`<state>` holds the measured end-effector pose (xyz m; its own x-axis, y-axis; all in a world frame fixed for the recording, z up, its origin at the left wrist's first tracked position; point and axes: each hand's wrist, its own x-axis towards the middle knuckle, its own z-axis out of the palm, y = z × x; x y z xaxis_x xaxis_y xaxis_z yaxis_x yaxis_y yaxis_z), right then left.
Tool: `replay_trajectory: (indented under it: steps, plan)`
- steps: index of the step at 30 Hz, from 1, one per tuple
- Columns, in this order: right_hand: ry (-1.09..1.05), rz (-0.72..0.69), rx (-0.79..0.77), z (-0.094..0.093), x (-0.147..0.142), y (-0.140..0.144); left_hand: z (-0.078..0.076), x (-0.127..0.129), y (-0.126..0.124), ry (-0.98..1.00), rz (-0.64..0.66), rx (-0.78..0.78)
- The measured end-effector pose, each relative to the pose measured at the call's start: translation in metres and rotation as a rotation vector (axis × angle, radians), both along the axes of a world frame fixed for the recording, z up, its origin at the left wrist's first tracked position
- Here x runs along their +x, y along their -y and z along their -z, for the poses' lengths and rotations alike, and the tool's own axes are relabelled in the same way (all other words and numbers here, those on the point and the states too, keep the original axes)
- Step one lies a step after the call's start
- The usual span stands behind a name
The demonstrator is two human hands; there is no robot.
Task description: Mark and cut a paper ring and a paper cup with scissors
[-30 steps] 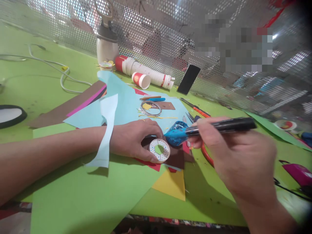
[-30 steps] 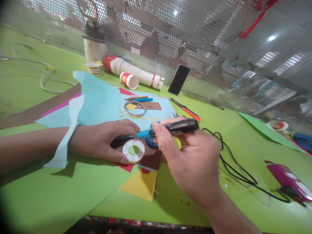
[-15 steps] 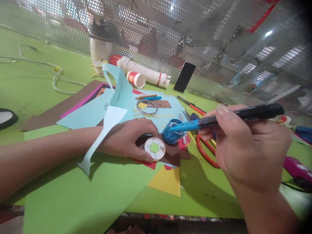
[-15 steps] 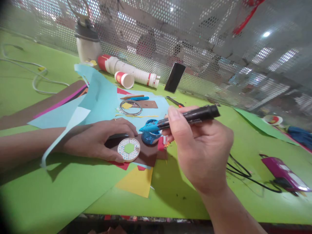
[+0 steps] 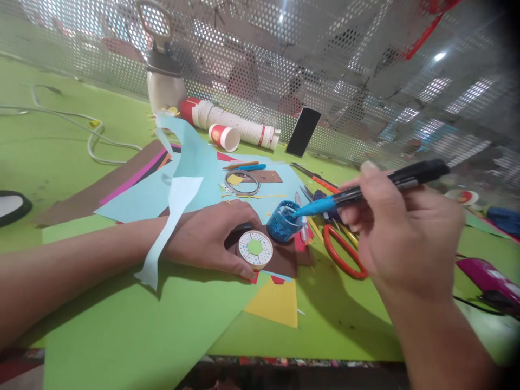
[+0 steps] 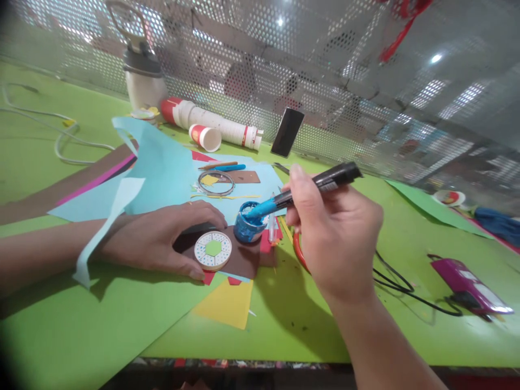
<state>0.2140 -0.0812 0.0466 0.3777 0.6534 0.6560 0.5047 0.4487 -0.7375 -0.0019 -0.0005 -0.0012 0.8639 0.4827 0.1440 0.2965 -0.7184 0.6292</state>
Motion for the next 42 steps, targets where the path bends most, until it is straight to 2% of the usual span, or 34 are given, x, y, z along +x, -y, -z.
replay_trajectory:
  steps: [8,12,15,19,27,37,40,42]
  plan:
    - [0.099,-0.012,-0.267,0.008,0.015,-0.014,0.004,-0.001,0.000,0.001,0.050,0.091]
    - [0.124,-0.085,-0.424,0.008,0.016,-0.018,0.004,0.000,-0.001,-0.010,0.040,0.093]
    - [0.113,-0.125,-0.483,0.009,0.016,-0.022,0.002,-0.001,-0.002,-0.007,0.021,0.054]
    - [0.083,-0.134,-0.473,0.011,0.021,-0.027,-0.002,-0.002,-0.002,0.047,0.007,-0.005]
    - [0.055,-0.106,-0.354,0.010,0.031,-0.031,-0.010,-0.002,0.002,0.150,-0.101,-0.021]
    - [0.024,-0.074,-0.360,0.009,0.038,-0.038,-0.002,-0.004,-0.005,0.323,-0.176,-0.236]
    - [-0.063,-0.022,-0.276,0.005,0.045,-0.041,-0.002,-0.003,-0.006,0.388,-0.199,-0.246]
    - [-0.116,0.019,-0.201,0.002,0.049,-0.042,-0.005,-0.005,-0.004,0.473,-0.153,-0.362]
